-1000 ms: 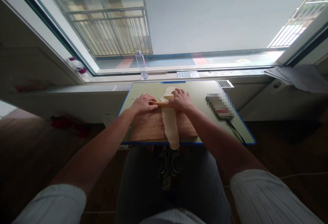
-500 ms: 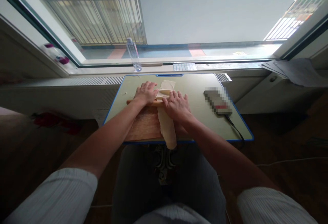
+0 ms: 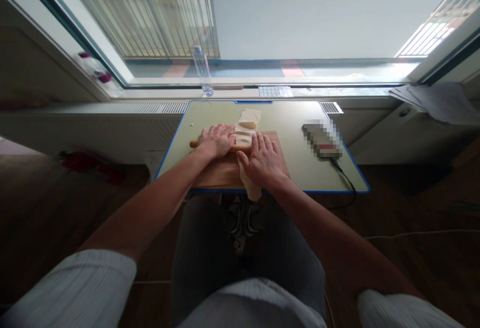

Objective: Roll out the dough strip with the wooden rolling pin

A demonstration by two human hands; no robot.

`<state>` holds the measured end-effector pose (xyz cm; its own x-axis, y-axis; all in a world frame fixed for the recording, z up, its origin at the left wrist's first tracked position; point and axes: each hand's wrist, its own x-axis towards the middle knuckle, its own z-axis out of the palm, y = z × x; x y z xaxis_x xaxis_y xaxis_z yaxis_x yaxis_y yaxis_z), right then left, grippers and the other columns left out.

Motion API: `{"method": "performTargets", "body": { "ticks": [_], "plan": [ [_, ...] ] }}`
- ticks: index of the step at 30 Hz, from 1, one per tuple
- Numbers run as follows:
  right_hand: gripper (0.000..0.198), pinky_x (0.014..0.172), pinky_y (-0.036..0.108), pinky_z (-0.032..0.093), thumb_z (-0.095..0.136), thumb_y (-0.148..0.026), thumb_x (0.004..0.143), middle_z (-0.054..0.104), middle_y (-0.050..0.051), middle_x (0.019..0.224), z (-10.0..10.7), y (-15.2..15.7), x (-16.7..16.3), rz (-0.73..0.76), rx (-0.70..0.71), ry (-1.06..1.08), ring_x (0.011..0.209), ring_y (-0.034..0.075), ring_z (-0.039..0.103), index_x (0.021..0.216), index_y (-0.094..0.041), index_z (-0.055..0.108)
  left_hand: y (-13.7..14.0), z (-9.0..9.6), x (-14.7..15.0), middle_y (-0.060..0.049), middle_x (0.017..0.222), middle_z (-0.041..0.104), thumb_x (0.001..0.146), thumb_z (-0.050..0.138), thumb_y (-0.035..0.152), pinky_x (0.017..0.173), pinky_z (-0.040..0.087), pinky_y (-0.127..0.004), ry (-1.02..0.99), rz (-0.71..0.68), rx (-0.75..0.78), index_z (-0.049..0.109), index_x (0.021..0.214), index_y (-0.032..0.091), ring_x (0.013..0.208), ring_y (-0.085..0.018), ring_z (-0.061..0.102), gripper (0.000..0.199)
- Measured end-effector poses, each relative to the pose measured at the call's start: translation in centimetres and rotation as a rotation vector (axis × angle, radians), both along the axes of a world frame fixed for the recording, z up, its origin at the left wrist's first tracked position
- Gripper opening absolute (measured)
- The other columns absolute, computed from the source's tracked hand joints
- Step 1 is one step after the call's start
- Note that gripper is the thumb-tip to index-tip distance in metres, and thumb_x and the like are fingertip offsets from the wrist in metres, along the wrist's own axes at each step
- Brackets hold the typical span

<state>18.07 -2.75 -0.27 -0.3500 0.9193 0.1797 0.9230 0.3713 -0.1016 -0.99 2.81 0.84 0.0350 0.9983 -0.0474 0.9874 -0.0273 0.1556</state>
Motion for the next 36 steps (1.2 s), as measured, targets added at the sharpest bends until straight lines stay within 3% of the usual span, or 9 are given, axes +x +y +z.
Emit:
{"method": "performTargets", "body": {
  "ticks": [2,5,7,9,11,15,24,32,36],
  "plan": [
    [0.084,0.132,0.05,0.024,0.028,-0.061,0.112,0.036,0.024,0.175,0.4,-1.2,0.3,0.02,-0.019,-0.014,0.163,0.037,0.03,0.167,0.002,0.037,-1.5,-0.1,0.0,-0.008,0.175,0.043,0.108,0.025,0.052,0.13,0.026,-0.065,0.011,0.003,0.032,0.046,0.165,0.034,0.158,-0.033,0.042,0.064],
    [0.077,0.13,0.051,0.028,0.023,-0.061,0.112,0.046,0.02,0.171,1.3,-1.9,1.0,0.083,-0.07,-0.023,0.16,0.035,0.037,0.162,-0.008,0.049,-3.4,-0.2,0.0,-0.007,0.173,0.047,0.108,0.025,0.051,0.129,0.03,-0.063,0.022,-0.008,0.098,0.047,0.165,0.034,0.155,-0.031,0.045,0.063],
    [0.07,0.128,0.052,0.032,0.018,-0.057,0.114,0.051,0.014,0.169,1.7,-1.0,1.2,0.102,-0.123,-0.019,0.158,0.032,0.041,0.158,-0.018,0.056,-4.1,-0.2,0.0,-0.006,0.173,0.047,0.109,0.024,0.051,0.129,0.031,-0.061,0.028,-0.013,0.117,0.046,0.165,0.034,0.156,-0.029,0.045,0.063],
    [0.067,0.129,0.054,0.031,0.017,-0.052,0.114,0.043,0.012,0.174,1.8,0.6,1.1,0.016,-0.135,-0.009,0.161,0.031,0.037,0.162,-0.02,0.051,-4.3,-0.1,0.2,-0.006,0.175,0.044,0.109,0.023,0.051,0.129,0.031,-0.061,0.031,0.0,0.09,0.045,0.166,0.033,0.158,-0.029,0.041,0.064],
    [0.071,0.131,0.057,0.026,0.021,-0.054,0.113,0.032,0.014,0.179,1.5,2.5,0.6,-0.084,-0.117,-0.015,0.165,0.035,0.028,0.168,-0.015,0.042,-3.9,0.1,0.4,-0.007,0.178,0.039,0.109,0.021,0.05,0.13,0.03,-0.063,0.024,0.015,0.06,0.043,0.167,0.03,0.161,-0.03,0.037,0.065],
    [0.077,0.13,0.063,0.024,0.023,-0.062,0.111,0.033,0.014,0.179,0.9,5.6,-0.5,-0.137,-0.147,0.037,0.164,0.038,0.028,0.171,-0.016,0.037,-2.0,0.3,0.7,-0.008,0.18,0.034,0.108,0.022,0.046,0.131,0.029,-0.064,-0.01,-0.001,0.033,0.039,0.169,0.026,0.163,-0.031,0.034,0.067],
    [0.083,0.126,0.064,0.031,0.019,-0.071,0.108,0.029,0.017,0.18,1.2,10.1,-0.4,-0.105,-0.276,0.01,0.162,0.038,0.03,0.174,-0.022,0.029,2.1,0.7,0.4,-0.005,0.184,0.024,0.108,0.021,0.056,0.134,0.017,-0.067,-0.043,-0.093,-0.068,0.026,0.174,0.033,0.168,-0.033,0.024,0.071],
    [0.087,0.126,0.06,0.033,0.029,-0.068,0.105,0.041,0.022,0.172,0.7,7.2,-0.4,-0.146,-0.206,0.049,0.154,0.04,0.042,0.168,-0.008,0.038,-0.8,0.0,0.8,-0.006,0.181,0.032,0.108,0.023,0.051,0.135,0.019,-0.063,-0.004,-0.046,0.0,0.034,0.172,0.029,0.165,-0.03,0.031,0.068],
    [0.087,0.128,0.063,0.026,0.026,-0.067,0.107,0.039,0.021,0.174,0.2,5.0,-0.4,-0.154,-0.105,0.016,0.156,0.041,0.038,0.168,-0.007,0.038,-2.8,-0.3,1.0,-0.005,0.178,0.038,0.109,0.023,0.046,0.134,0.023,-0.059,0.02,-0.04,0.078,0.041,0.169,0.028,0.162,-0.029,0.037,0.065]
  ]
}}
